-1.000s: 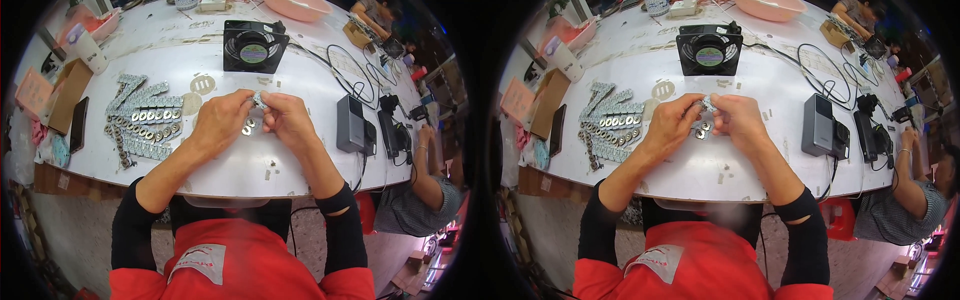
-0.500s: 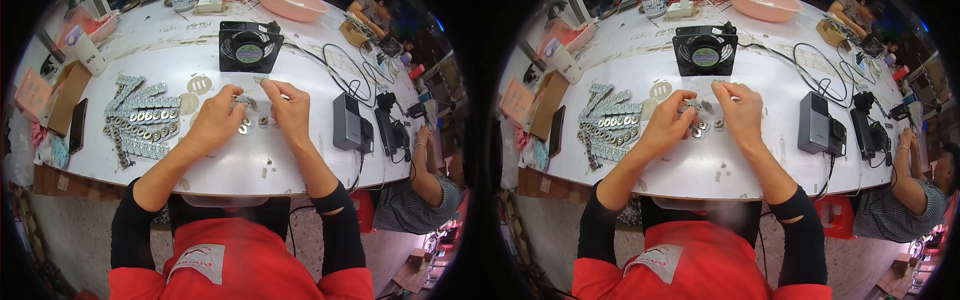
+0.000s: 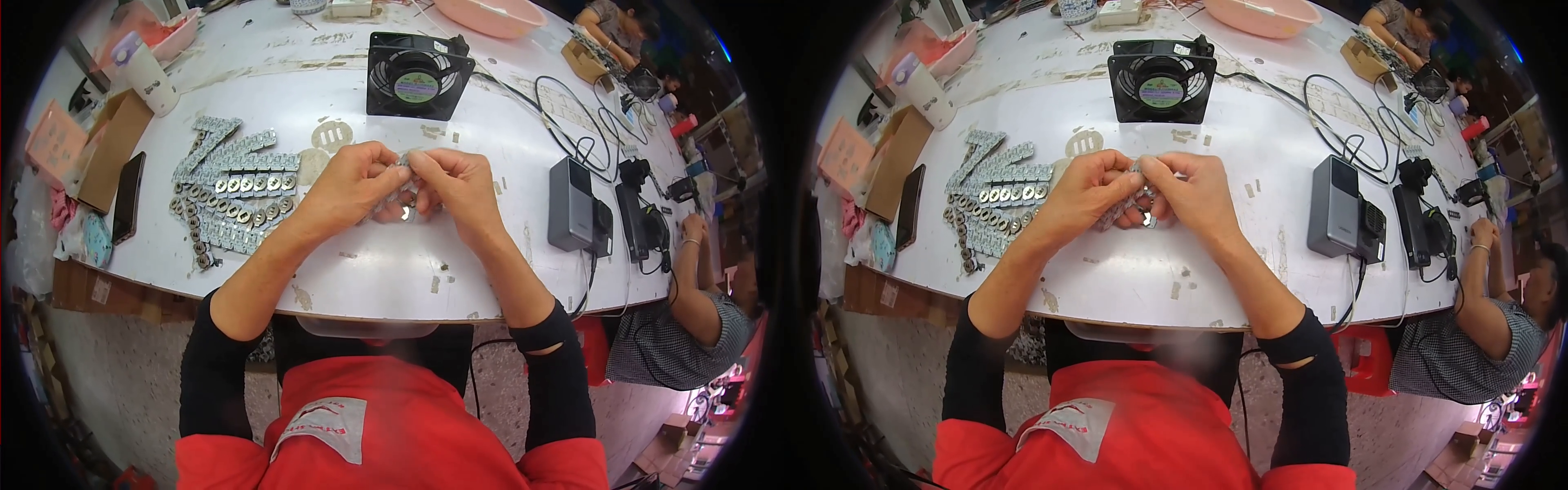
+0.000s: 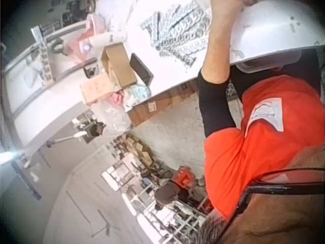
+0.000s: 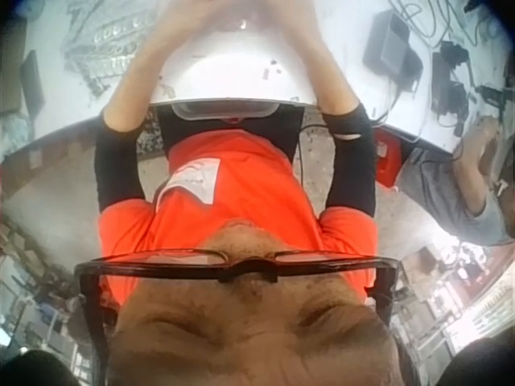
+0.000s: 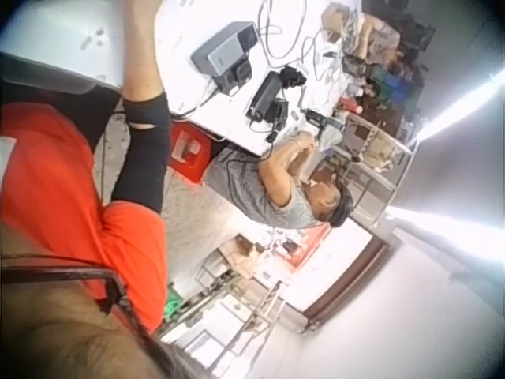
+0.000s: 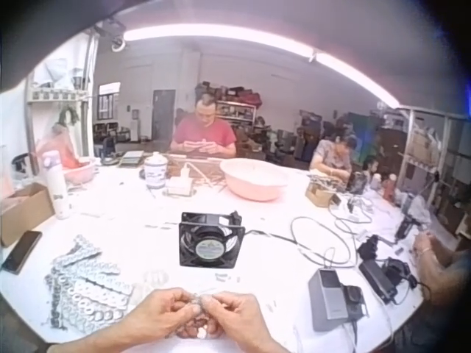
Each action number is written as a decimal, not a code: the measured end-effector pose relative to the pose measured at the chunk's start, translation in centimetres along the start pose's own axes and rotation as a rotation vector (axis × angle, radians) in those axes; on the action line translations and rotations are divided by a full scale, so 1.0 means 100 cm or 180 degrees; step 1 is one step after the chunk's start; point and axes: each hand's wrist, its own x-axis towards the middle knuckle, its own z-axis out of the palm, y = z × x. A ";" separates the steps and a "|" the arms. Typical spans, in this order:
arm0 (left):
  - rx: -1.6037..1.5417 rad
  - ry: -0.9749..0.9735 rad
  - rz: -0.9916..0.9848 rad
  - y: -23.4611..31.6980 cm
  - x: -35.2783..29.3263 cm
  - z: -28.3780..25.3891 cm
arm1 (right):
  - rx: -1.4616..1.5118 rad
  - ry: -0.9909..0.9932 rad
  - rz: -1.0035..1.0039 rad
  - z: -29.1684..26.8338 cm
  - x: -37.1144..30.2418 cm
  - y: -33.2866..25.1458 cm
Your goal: The person assembles electronic components by combining metal plates with LED strips by hand, then organizes the assembled components into plastic containers and a storage box.
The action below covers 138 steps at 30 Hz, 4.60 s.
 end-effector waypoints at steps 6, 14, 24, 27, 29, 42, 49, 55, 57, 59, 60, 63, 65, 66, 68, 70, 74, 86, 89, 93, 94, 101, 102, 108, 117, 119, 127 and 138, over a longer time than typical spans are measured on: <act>0.0213 -0.0301 0.0082 -0.003 -0.003 -0.001 | 0.1090 -0.0022 0.0367 -0.009 0.008 0.008; 0.1642 0.0582 0.0961 -0.020 0.005 0.008 | 0.0924 0.0224 0.0536 -0.006 0.005 0.004; 0.2936 0.1336 0.1182 -0.019 0.001 0.027 | -0.0003 0.0500 0.0015 0.008 0.001 0.005; 0.2552 0.1273 0.1358 -0.019 0.005 0.025 | 0.0194 0.0570 0.0013 0.004 0.000 0.003; 0.2333 0.1153 0.1266 -0.015 0.004 0.022 | 0.0547 0.0557 0.0141 -0.001 0.002 0.002; 0.2197 0.1089 0.0969 -0.020 0.005 0.017 | -0.0115 0.0758 -0.0244 0.005 0.003 0.003; 0.0711 0.0413 0.0197 0.001 -0.002 0.007 | 0.0040 0.0264 0.0076 -0.007 0.002 -0.001; 0.0550 0.0189 0.0085 0.007 -0.005 0.002 | 0.0131 -0.0017 0.0234 -0.010 0.001 -0.002; 0.0359 -0.0029 0.0102 0.006 -0.005 -0.001 | 0.0246 -0.0199 0.0378 -0.010 0.000 -0.006; 0.0241 -0.0198 0.0132 0.004 -0.004 -0.007 | 0.0360 -0.0359 0.0525 -0.010 -0.001 -0.007; 0.0127 -0.0367 0.0166 0.003 -0.003 -0.009 | 0.0444 -0.0434 0.0579 -0.010 -0.001 -0.008; 0.0151 -0.0321 0.0068 -0.001 0.001 -0.014 | 0.0299 -0.0393 0.0383 -0.008 -0.001 -0.004; 0.0161 -0.0207 -0.0108 0.004 0.001 -0.009 | 0.0076 -0.0259 0.0142 -0.006 -0.001 -0.001; 0.0172 -0.0087 -0.0280 0.006 0.002 -0.006 | -0.0169 -0.0120 -0.0103 -0.006 -0.001 0.000; 0.0020 -0.0125 -0.0259 0.003 0.001 -0.007 | -0.0405 0.0019 -0.0353 -0.005 0.001 0.002; -0.0130 -0.0177 -0.0238 -0.001 0.001 -0.007 | 0.0080 0.0139 -0.0264 -0.006 0.004 0.005; -0.0101 -0.0163 0.0277 -0.013 0.003 -0.001 | 0.1402 -0.0217 0.0713 -0.013 0.010 0.009; 0.1913 0.0814 0.1362 -0.019 0.002 0.017 | 0.0525 0.0349 0.0319 -0.003 0.002 -0.001; 0.2125 0.1057 0.1566 -0.027 0.003 0.022 | 0.0239 0.0422 0.0147 0.000 0.000 0.000; 0.2345 0.1258 0.1710 -0.024 0.002 0.027 | 0.0035 0.0476 0.0019 0.004 -0.002 -0.001; 0.2346 0.1259 0.1715 -0.023 0.003 0.027 | 0.0039 0.0484 0.0023 0.005 -0.003 -0.002; 0.2031 0.1158 0.1574 -0.019 0.003 0.021 | 0.0663 0.0357 0.0534 -0.005 -0.001 -0.006; 0.1950 0.1096 0.1442 -0.019 0.003 0.021 | 0.0721 0.0363 0.0533 -0.005 0.000 -0.005; 0.1884 0.1014 0.1411 -0.022 0.003 0.023 | 0.0255 0.0543 0.0175 0.000 0.001 -0.001; 0.1193 0.0895 0.1083 -0.018 0.003 0.018 | -0.0459 0.0789 -0.0152 -0.009 0.002 -0.001; 0.0765 0.0619 0.0831 -0.011 0.002 0.013 | -0.0314 0.0252 0.0161 -0.017 0.003 -0.003; 0.0101 0.0142 0.0417 -0.002 -0.004 0.003 | 0.0089 -0.0360 0.0271 -0.013 0.003 0.002; -0.0113 0.0217 0.0090 0.002 0.002 -0.004 | 0.0048 -0.0331 0.0112 -0.001 0.012 0.008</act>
